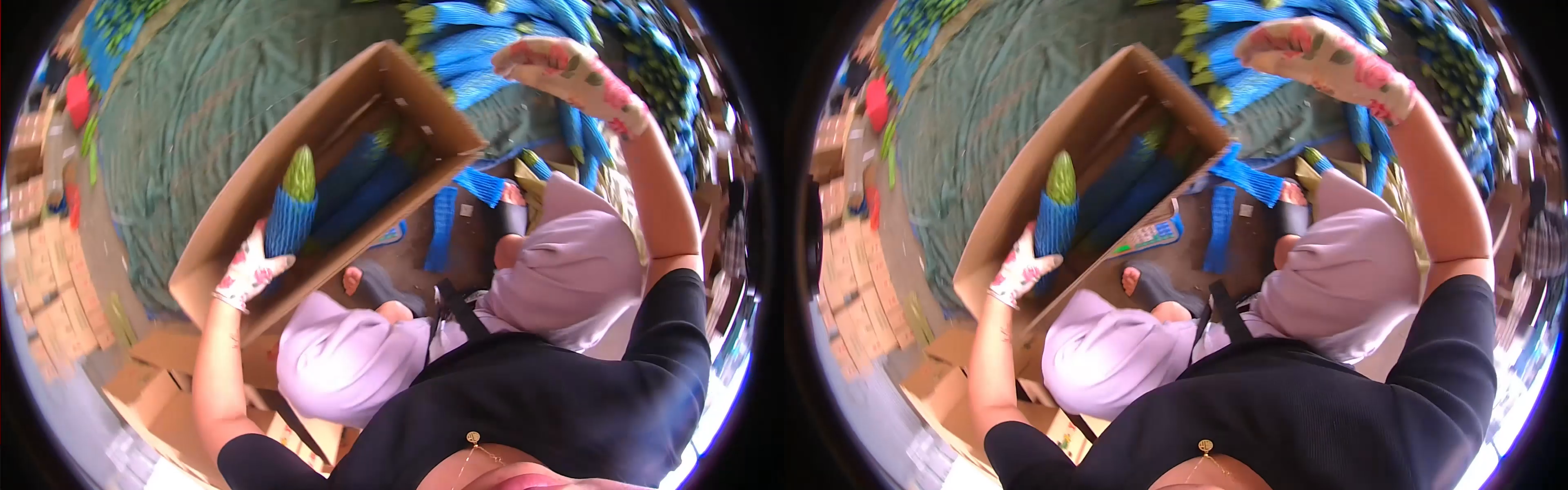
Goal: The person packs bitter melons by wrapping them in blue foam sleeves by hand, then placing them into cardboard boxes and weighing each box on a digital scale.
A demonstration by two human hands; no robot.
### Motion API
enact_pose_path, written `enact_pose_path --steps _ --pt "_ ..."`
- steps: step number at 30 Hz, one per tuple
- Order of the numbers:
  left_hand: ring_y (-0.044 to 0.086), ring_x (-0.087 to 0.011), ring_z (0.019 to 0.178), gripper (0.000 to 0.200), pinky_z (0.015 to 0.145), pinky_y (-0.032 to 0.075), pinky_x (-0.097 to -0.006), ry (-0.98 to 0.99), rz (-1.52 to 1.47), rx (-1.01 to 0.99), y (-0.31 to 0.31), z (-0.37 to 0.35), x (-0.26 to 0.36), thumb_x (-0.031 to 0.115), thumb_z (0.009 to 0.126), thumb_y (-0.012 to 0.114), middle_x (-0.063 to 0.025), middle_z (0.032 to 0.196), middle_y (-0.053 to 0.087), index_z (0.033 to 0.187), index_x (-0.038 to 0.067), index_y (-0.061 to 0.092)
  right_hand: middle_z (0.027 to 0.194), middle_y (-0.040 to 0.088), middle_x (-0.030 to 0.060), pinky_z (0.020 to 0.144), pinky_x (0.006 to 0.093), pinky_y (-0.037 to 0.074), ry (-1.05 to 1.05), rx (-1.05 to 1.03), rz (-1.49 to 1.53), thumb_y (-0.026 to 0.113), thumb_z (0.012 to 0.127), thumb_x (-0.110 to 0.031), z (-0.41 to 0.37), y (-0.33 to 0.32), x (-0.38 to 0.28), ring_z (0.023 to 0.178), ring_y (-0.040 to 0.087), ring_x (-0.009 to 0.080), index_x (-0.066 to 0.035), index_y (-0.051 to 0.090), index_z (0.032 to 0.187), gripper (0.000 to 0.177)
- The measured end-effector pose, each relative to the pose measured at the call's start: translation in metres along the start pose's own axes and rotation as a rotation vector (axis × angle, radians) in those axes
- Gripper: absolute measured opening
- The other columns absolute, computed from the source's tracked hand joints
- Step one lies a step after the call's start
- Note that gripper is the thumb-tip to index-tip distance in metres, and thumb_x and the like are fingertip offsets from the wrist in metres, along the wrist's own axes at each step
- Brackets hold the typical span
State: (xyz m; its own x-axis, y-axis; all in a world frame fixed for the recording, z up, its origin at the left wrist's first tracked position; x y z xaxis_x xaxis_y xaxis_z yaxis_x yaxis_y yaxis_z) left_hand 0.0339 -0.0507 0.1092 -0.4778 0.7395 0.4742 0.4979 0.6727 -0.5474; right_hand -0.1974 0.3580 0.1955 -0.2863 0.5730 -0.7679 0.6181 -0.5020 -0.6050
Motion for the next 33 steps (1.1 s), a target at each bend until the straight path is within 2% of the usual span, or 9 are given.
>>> enact_pose_path --steps 4,7,12,17,19,23,26,30,33 --pt "0.046 -0.0404 0.127 0.087 0.104 0.039 -0.0390 -0.146 0.377 -0.114 0.055 0.044 -0.028 0.037 0.078 0.069 -0.0318 0.136 0.044 0.143 -0.002 0.027 0.089 0.066 0.0036 0.077 0.0282 0.050 0.379 0.028 0.158 0.055 0.091 -0.007 -0.079 0.020 0.188 0.083 0.061 0.0128 -0.001 0.065 0.105 0.018" --pt "0.045 -0.0408 0.127 0.087 0.105 0.039 -0.0397 -0.185 0.510 -0.194 0.070 0.055 -0.052 0.035 0.079 0.069 -0.0283 0.138 0.044 0.145 0.001 0.025 0.086 0.067 0.0064 0.075 0.0285 0.050 0.482 0.079 -0.177 0.056 0.088 -0.009 -0.128 0.065 0.278 0.080 0.062 0.0143 -0.003 0.066 0.105 0.020" --pt "0.051 -0.0365 0.122 0.061 0.104 0.040 -0.0403 -0.117 0.567 -0.047 0.020 0.035 0.019 0.023 0.083 0.065 -0.0230 0.131 0.051 0.136 0.002 0.044 0.103 0.066 0.0190 0.088 0.0402 0.050 0.666 0.286 -0.165 0.063 0.080 -0.022 -0.147 0.118 0.363 0.098 0.064 0.0343 -0.007 0.063 0.109 0.033" --pt "0.055 -0.0299 0.114 0.040 0.100 0.043 -0.0394 0.034 0.056 0.473 0.006 -0.002 0.121 0.008 0.090 0.054 -0.0183 0.126 0.055 0.128 -0.002 0.049 0.116 0.059 0.0158 0.094 0.0408 0.048 0.905 0.047 -0.324 0.079 0.068 -0.029 -0.154 0.155 0.368 0.112 0.056 0.0327 -0.009 0.056 0.115 0.056" --pt "0.056 -0.0292 0.110 0.036 0.097 0.044 -0.0399 0.374 0.013 0.713 0.014 -0.023 0.161 0.011 0.091 0.053 -0.0178 0.125 0.055 0.124 -0.003 0.052 0.116 0.058 0.0161 0.094 0.0409 0.048 0.833 0.005 -0.279 0.080 0.067 -0.031 -0.162 0.150 0.371 0.111 0.057 0.0329 -0.009 0.057 0.116 0.059" --pt "0.057 -0.0281 0.107 0.032 0.093 0.046 -0.0390 0.749 0.251 0.478 0.076 -0.036 0.243 0.008 0.090 0.049 -0.0179 0.118 0.059 0.120 -0.003 0.056 0.115 0.056 0.0171 0.093 0.0398 0.047 0.616 0.286 0.012 0.082 0.063 -0.030 -0.204 0.099 0.370 0.107 0.057 0.0325 -0.009 0.058 0.116 0.062" --pt "0.062 -0.0320 0.098 0.031 0.089 0.048 -0.0400 0.928 0.249 0.281 0.123 -0.007 0.291 0.003 0.085 0.056 -0.0172 0.109 0.064 0.115 -0.003 0.059 0.107 0.065 0.0012 0.091 0.0309 0.046 0.481 0.665 0.844 0.079 0.072 -0.015 -0.252 0.036 0.337 0.099 0.061 0.0131 -0.009 0.056 0.124 0.057" --pt "0.054 -0.0264 0.119 0.053 0.103 0.040 -0.0366 0.664 -0.474 -0.064 0.195 0.073 0.342 -0.007 0.079 0.064 -0.0172 0.128 0.055 0.129 -0.004 0.050 0.107 0.067 0.0066 0.091 0.0350 0.048 0.060 0.893 1.064 0.068 0.083 -0.024 -0.257 -0.023 0.268 0.100 0.062 0.0193 -0.005 0.058 0.120 0.043" --pt "0.038 -0.0323 0.134 0.095 0.112 0.028 -0.0403 0.875 -0.112 -0.113 0.227 0.119 0.392 0.033 0.076 0.079 -0.0206 0.143 0.039 0.147 0.001 0.026 0.109 0.064 0.0060 0.094 0.0306 0.044 0.255 0.980 1.225 0.073 0.082 -0.026 -0.221 -0.015 0.242 0.102 0.060 0.0170 -0.003 0.054 0.124 0.052"
Point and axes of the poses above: each hand's wrist, its own z-axis towards the middle knuckle, its own y-axis out of the palm, x = y × z, the point moved 3 cm from there along z, towards the middle knuckle
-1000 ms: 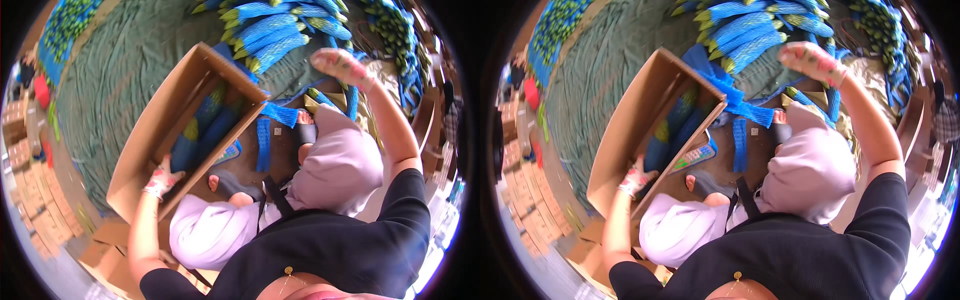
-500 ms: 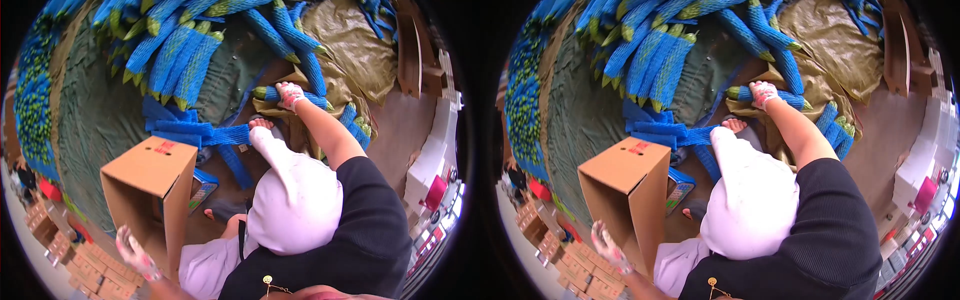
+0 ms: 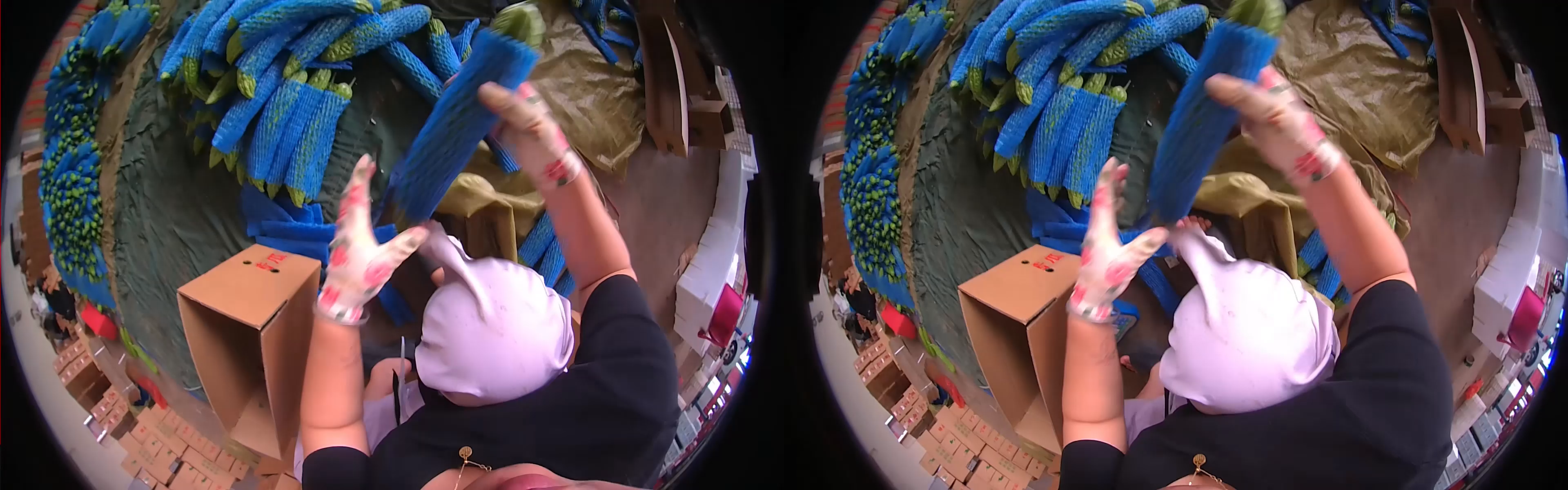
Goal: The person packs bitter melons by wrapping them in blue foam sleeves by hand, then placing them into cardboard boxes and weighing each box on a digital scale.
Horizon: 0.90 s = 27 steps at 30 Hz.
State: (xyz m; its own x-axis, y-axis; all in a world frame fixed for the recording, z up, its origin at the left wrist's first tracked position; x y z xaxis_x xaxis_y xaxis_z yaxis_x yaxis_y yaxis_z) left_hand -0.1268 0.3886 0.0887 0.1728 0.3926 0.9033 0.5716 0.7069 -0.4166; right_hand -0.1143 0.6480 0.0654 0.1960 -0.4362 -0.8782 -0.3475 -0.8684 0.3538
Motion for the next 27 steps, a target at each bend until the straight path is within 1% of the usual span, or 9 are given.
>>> enact_pose_path --steps 1,5,6,9,12,15,19,25,27 --pt "0.048 -0.0312 0.125 0.095 0.105 0.038 -0.0397 -0.039 -0.028 0.000 0.012 0.013 -0.012 0.030 0.075 0.080 -0.0197 0.136 0.047 0.146 0.001 0.025 0.111 0.063 0.0054 0.094 0.0283 0.042 0.082 0.119 0.051 0.075 0.082 -0.029 -0.004 0.021 0.003 0.102 0.059 0.0156 -0.003 0.052 0.125 0.055" --pt "0.068 -0.0210 0.085 0.073 0.080 0.055 -0.0321 -0.256 -0.371 -0.055 0.028 0.011 -0.061 0.006 0.080 0.074 -0.0146 0.107 0.063 0.139 -0.001 0.031 0.108 0.063 0.0079 0.093 0.0367 0.047 0.079 -0.239 0.246 0.069 0.086 -0.022 0.016 0.056 0.043 0.103 0.061 0.0196 -0.004 0.051 0.123 0.045" --pt "0.068 -0.0200 0.085 0.068 0.080 0.055 -0.0322 -0.402 -0.734 -0.034 0.034 0.010 -0.046 0.005 0.081 0.072 -0.0147 0.107 0.063 0.137 -0.002 0.034 0.110 0.062 0.0083 0.093 0.0367 0.048 0.095 -0.235 0.246 0.070 0.086 -0.021 0.018 0.057 0.063 0.103 0.061 0.0199 -0.005 0.049 0.124 0.047" --pt "0.059 -0.0266 0.112 0.072 0.092 0.049 -0.0359 -0.291 -0.130 -0.043 0.036 0.019 -0.045 0.019 0.080 0.073 -0.0147 0.119 0.059 0.139 -0.001 0.037 0.110 0.062 0.0088 0.090 0.0357 0.050 0.151 -0.152 0.201 0.072 0.083 -0.018 0.015 0.045 0.103 0.101 0.061 0.0203 -0.006 0.047 0.125 0.051" --pt "0.059 -0.0317 0.108 0.079 0.094 0.047 -0.0410 -0.009 0.209 -0.026 0.054 0.022 -0.080 0.031 0.082 0.074 -0.0178 0.125 0.054 0.145 0.008 0.032 0.097 0.063 0.0054 0.077 0.0317 0.052 -0.061 0.180 -0.108 0.075 0.080 -0.016 0.012 -0.014 0.076 0.087 0.062 0.0166 -0.007 0.053 0.117 0.043" --pt "0.058 -0.0317 0.109 0.073 0.094 0.047 -0.0408 -0.226 0.109 -0.102 0.049 0.012 -0.083 0.031 0.085 0.069 -0.0189 0.127 0.053 0.145 0.007 0.034 0.087 0.061 0.0030 0.062 0.0284 0.051 -0.163 0.520 -0.183 0.077 0.078 -0.018 -0.009 -0.098 0.059 0.072 0.060 0.0129 -0.008 0.054 0.106 0.038" --pt "0.060 -0.0270 0.107 0.055 0.091 0.049 -0.0363 -0.358 -0.111 -0.092 0.061 -0.022 -0.114 0.018 0.088 0.063 -0.0168 0.124 0.056 0.137 0.001 0.044 0.084 0.062 0.0061 0.056 0.0309 0.051 0.248 0.786 -0.352 0.076 0.077 -0.025 -0.063 -0.194 0.129 0.065 0.061 0.0154 -0.006 0.052 0.108 0.044" --pt "0.061 -0.0241 0.106 0.048 0.092 0.049 -0.0346 -0.407 -0.184 -0.102 0.069 -0.065 -0.140 0.012 0.090 0.060 -0.0153 0.123 0.057 0.135 0.001 0.047 0.119 0.058 0.0184 0.099 0.0373 0.043 0.604 0.806 -0.738 0.076 0.076 -0.026 -0.086 -0.239 0.208 0.112 0.057 0.0306 -0.003 0.043 0.134 0.071" --pt "0.061 -0.0239 0.105 0.047 0.092 0.049 -0.0343 -0.430 -0.206 -0.076 0.066 -0.075 -0.144 0.012 0.090 0.060 -0.0154 0.123 0.057 0.134 0.001 0.047 0.130 0.051 0.0200 0.105 0.0395 0.038 -0.205 0.750 -1.477 0.077 0.072 -0.027 -0.046 -0.195 0.147 0.122 0.049 0.0347 -0.003 0.042 0.135 0.076"
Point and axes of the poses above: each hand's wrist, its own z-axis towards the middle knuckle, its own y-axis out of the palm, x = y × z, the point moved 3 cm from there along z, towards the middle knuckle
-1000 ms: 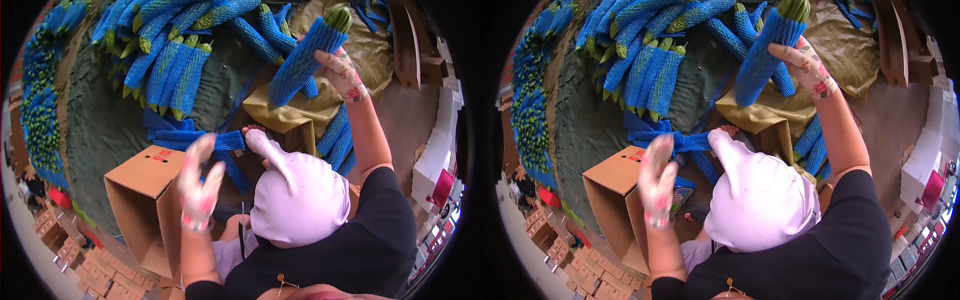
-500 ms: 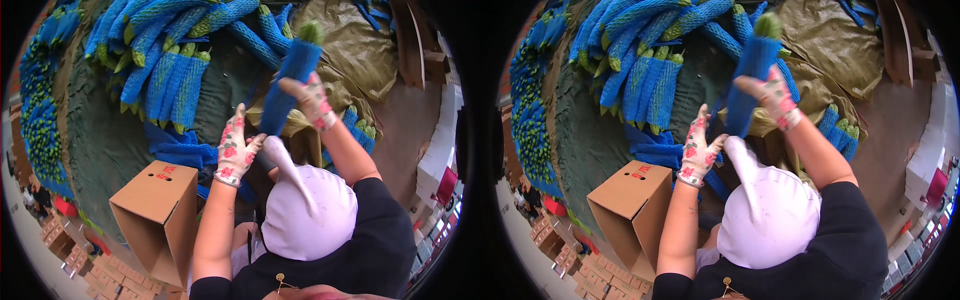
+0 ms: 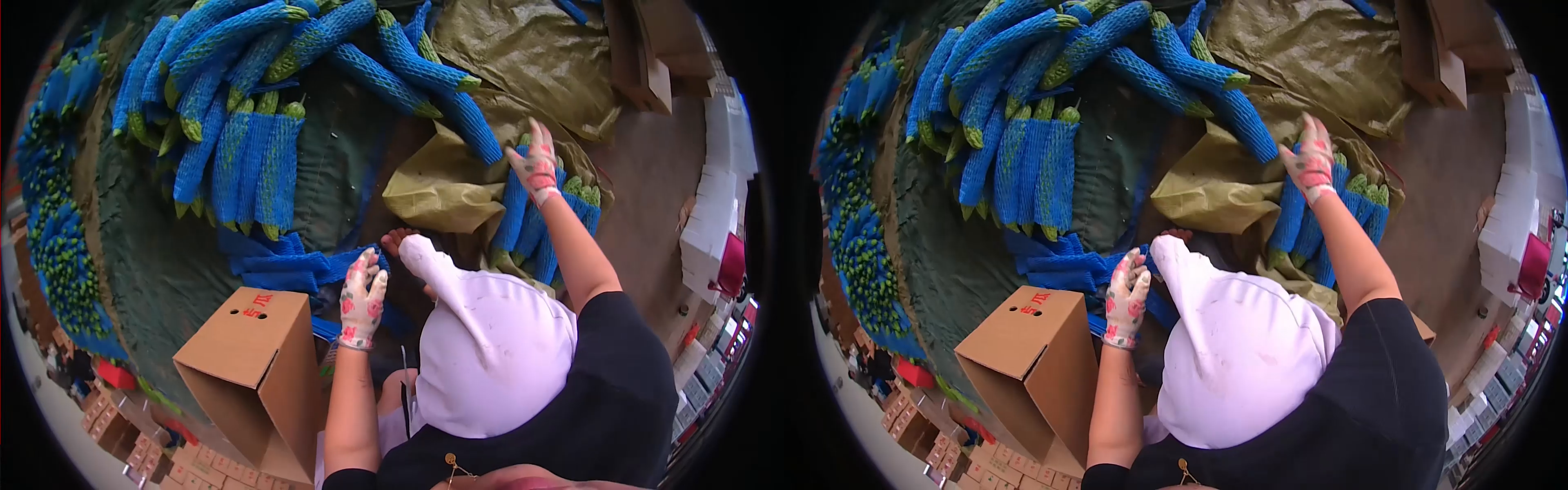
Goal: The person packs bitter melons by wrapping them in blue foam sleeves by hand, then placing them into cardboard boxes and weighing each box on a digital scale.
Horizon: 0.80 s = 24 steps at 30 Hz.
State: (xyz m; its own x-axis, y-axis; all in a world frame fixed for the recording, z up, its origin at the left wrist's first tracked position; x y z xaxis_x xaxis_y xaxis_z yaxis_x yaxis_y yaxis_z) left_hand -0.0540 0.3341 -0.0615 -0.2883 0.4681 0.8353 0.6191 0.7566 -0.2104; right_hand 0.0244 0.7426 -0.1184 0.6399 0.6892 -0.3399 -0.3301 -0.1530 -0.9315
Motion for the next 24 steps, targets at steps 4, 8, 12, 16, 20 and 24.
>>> enact_pose_path --steps 4,8,12,16,20,24 --pt "0.061 -0.0225 0.106 0.044 0.093 0.048 -0.0330 -0.007 -0.022 0.000 0.005 0.007 0.003 0.012 0.089 0.060 -0.0154 0.122 0.057 0.132 0.002 0.050 0.133 0.049 0.0200 0.103 0.0425 0.040 -0.408 -0.138 -0.026 0.079 0.069 -0.024 0.104 0.009 -0.108 0.123 0.048 0.0363 -0.005 0.037 0.139 0.084" --pt "0.060 -0.0210 0.108 0.040 0.093 0.048 -0.0320 0.057 -0.021 -0.052 0.008 0.018 0.031 0.011 0.091 0.060 -0.0128 0.119 0.060 0.129 0.002 0.052 0.123 0.056 0.0186 0.096 0.0423 0.045 -0.308 -0.591 -0.340 0.078 0.069 -0.023 0.146 0.049 -0.152 0.113 0.055 0.0356 -0.004 0.038 0.138 0.082" --pt "0.059 -0.0161 0.109 0.040 0.093 0.048 -0.0290 0.012 -0.437 0.006 -0.005 0.030 0.056 0.012 0.091 0.063 -0.0103 0.120 0.062 0.129 0.001 0.053 0.104 0.065 0.0199 0.082 0.0426 0.049 -0.280 -0.456 0.213 0.068 0.075 -0.021 0.120 0.011 -0.140 0.095 0.063 0.0370 -0.008 0.048 0.131 0.061" --pt "0.043 -0.0288 0.129 0.076 0.109 0.035 -0.0439 0.105 -0.979 -0.112 0.006 0.071 0.099 0.042 0.089 0.065 -0.0173 0.141 0.042 0.146 0.007 0.030 0.119 0.061 0.0147 0.096 0.0348 0.044 -0.227 -0.724 0.886 0.070 0.079 -0.020 0.026 -0.049 -0.150 0.111 0.058 0.0252 -0.004 0.045 0.136 0.065" --pt "0.056 -0.0301 0.110 0.070 0.099 0.044 -0.0482 -0.146 -1.052 -0.048 0.008 0.078 0.133 0.044 0.083 0.069 -0.0160 0.123 0.055 0.132 0.002 0.043 0.126 0.057 0.0083 0.102 0.0350 0.040 0.058 -0.583 1.193 0.062 0.092 -0.024 0.020 -0.013 -0.109 0.118 0.052 0.0195 -0.003 0.054 0.129 0.044" --pt "0.055 -0.0296 0.100 0.071 0.091 0.044 -0.0477 0.198 -0.933 0.093 -0.054 -0.006 0.199 0.031 0.077 0.070 -0.0160 0.115 0.053 0.132 -0.002 0.041 0.122 0.054 0.0187 0.096 0.0438 0.045 0.051 -0.396 -0.055 0.076 0.072 -0.040 0.057 0.063 -0.067 0.116 0.051 0.0366 -0.008 0.044 0.133 0.076"
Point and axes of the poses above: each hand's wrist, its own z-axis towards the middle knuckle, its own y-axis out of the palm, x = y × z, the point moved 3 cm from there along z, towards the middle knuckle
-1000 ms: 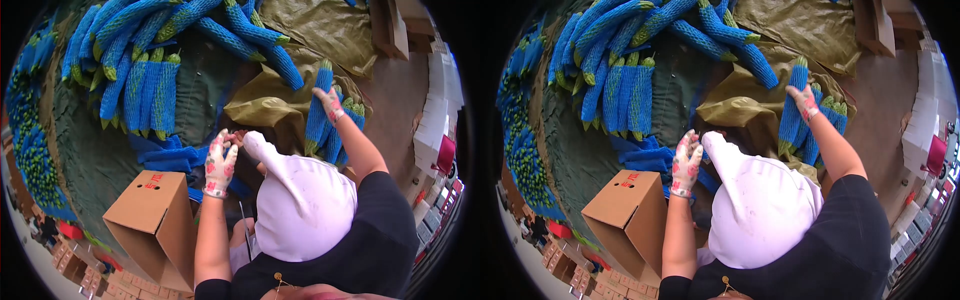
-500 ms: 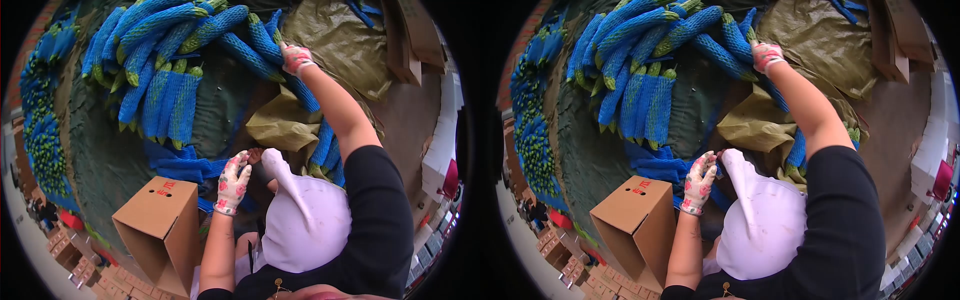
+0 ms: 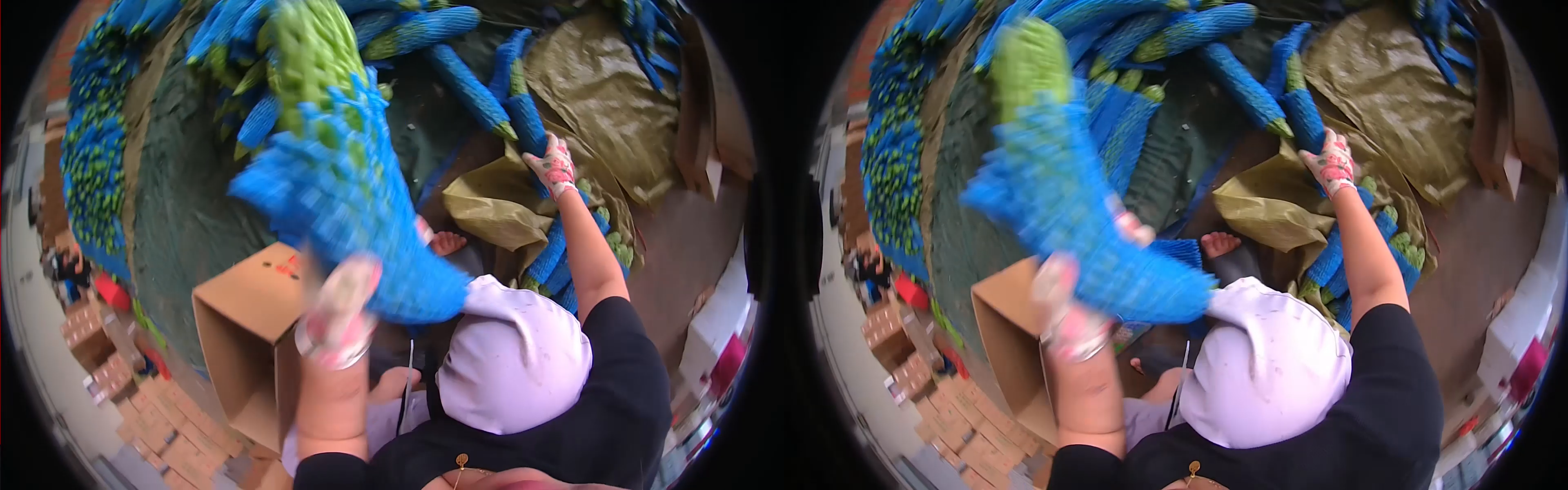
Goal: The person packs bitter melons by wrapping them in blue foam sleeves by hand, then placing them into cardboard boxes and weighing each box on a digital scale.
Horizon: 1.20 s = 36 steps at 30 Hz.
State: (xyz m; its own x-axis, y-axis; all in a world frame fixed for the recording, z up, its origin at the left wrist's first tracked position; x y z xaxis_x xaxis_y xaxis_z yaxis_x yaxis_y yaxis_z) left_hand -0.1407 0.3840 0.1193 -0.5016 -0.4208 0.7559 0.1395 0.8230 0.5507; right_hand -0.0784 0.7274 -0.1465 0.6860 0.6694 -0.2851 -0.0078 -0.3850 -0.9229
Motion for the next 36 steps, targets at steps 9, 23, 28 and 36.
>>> enact_pose_path --steps 9,23,28,36 --pt "0.056 -0.0301 0.116 0.086 0.094 0.047 -0.0403 0.145 1.236 0.592 -0.078 -0.210 0.214 0.016 0.068 0.082 -0.0157 0.129 0.054 0.141 0.002 0.039 0.095 0.062 0.0076 0.071 0.0331 0.048 -0.031 -0.369 0.885 0.069 0.078 -0.035 0.038 0.010 0.053 0.080 0.058 0.0184 -0.006 0.058 0.110 0.045" --pt "0.052 -0.0361 0.118 0.071 0.101 0.041 -0.0415 -0.328 1.606 0.354 -0.358 -0.300 0.085 0.019 0.074 0.071 -0.0194 0.125 0.055 0.137 0.007 0.041 0.112 0.059 0.0096 0.089 0.0312 0.045 -0.593 -0.362 0.527 0.063 0.068 -0.020 -0.115 -0.239 -0.157 0.098 0.057 0.0202 -0.001 0.036 0.143 0.082" --pt "0.048 -0.0371 0.122 0.070 0.103 0.038 -0.0429 -0.533 1.729 0.390 -0.405 -0.322 0.037 0.025 0.081 0.067 -0.0211 0.133 0.048 0.142 0.010 0.036 0.106 0.065 0.0187 0.085 0.0353 0.050 -1.496 -0.504 -0.001 0.070 0.060 -0.011 -0.284 -0.225 -0.404 0.096 0.065 0.0283 0.001 0.050 0.127 0.071" --pt "0.042 -0.0264 0.132 0.066 0.111 0.028 -0.0395 -0.391 1.256 0.414 -0.383 -0.359 0.050 0.040 0.091 0.057 -0.0164 0.144 0.043 0.144 0.007 0.036 0.104 0.063 0.0148 0.083 0.0418 0.049 -1.973 -0.857 -0.272 0.071 0.065 -0.020 -0.392 -0.086 -0.515 0.097 0.062 0.0350 -0.004 0.051 0.124 0.064"
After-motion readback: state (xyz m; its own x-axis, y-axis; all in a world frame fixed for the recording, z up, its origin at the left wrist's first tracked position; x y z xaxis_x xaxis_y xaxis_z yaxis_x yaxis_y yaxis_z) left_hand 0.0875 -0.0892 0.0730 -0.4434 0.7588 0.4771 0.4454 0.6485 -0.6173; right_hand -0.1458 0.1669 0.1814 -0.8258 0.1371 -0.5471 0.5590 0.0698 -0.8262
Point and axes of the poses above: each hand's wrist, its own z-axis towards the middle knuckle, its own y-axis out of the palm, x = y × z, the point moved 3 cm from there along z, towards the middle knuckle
